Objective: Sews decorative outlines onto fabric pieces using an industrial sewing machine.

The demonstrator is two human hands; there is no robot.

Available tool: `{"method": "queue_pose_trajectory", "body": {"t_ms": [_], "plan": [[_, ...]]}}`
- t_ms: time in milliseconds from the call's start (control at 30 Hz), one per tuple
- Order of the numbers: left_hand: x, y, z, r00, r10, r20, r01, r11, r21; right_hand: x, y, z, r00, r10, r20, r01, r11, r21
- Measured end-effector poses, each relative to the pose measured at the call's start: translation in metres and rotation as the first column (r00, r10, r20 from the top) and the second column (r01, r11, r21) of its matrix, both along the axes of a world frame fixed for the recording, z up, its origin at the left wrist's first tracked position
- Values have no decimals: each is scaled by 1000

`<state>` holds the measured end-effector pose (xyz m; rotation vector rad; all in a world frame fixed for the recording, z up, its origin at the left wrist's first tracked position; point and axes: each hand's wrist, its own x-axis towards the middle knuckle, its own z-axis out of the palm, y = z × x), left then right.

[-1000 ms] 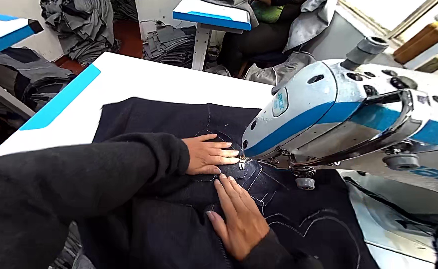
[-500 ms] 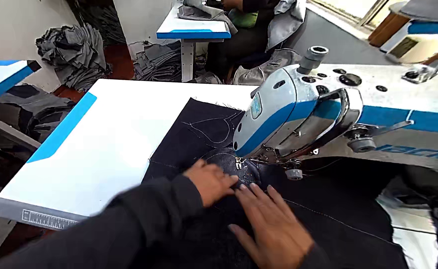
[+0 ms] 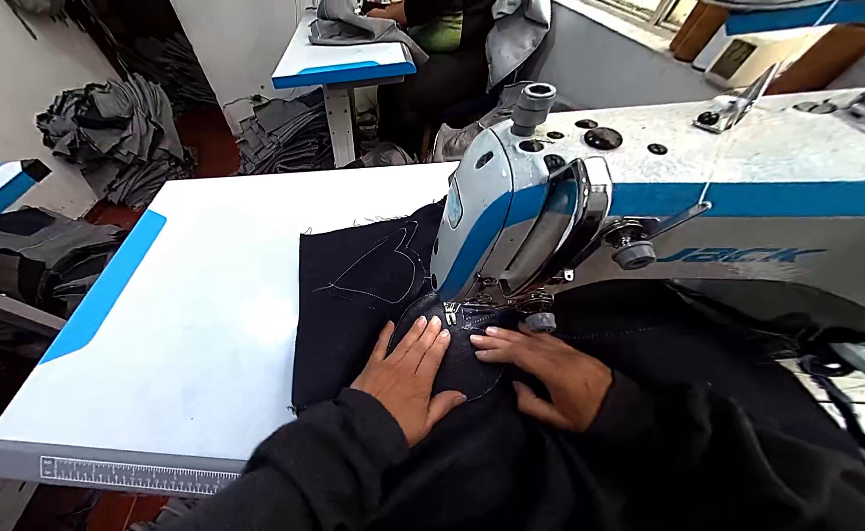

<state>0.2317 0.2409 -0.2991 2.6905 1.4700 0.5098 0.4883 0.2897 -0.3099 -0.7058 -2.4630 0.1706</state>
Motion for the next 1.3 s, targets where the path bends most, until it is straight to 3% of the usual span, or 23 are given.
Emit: {"method": "queue_pose_trajectory", "body": {"t_ms": [100, 200, 467, 767, 967, 1067, 1133, 1233, 1300], "plan": [[29, -6, 2, 983, 183, 6, -181, 979, -88, 4, 24, 6, 999, 35, -12, -35, 999, -37], [43, -7, 7, 964, 263, -41, -266, 952, -152, 3, 36, 8, 1000, 15, -9, -16, 1000, -6], [41, -2, 14, 958, 266, -112, -283, 939, -197, 1, 38, 8, 1000, -4, -16, 4, 1000, 16], [24, 7, 13, 980, 175, -97, -186, 975, -120, 0, 38, 3, 1000, -3, -19, 3, 1000, 27], [27, -21, 16, 948, 295, -116, -314, 926, -209, 3, 33, 19, 986, 52, 161, -56, 998, 22], [-23, 2, 1, 994, 99, -53, -100, 995, -17, 5, 31, 57, 878, 179, 444, -130, 982, -139], [-71, 40, 8, 989, -109, -101, 108, 994, -16, 4, 27, 63, 824, 224, 521, -192, 975, -115], [-100, 85, 37, 923, -270, -272, 256, 963, -86, 1, 7, 37, 906, 169, 389, -204, 978, 49], [-62, 74, 73, 928, -160, -336, 71, 962, -263, 1, -1, 16, 964, 110, 244, -150, 977, 153]]}}
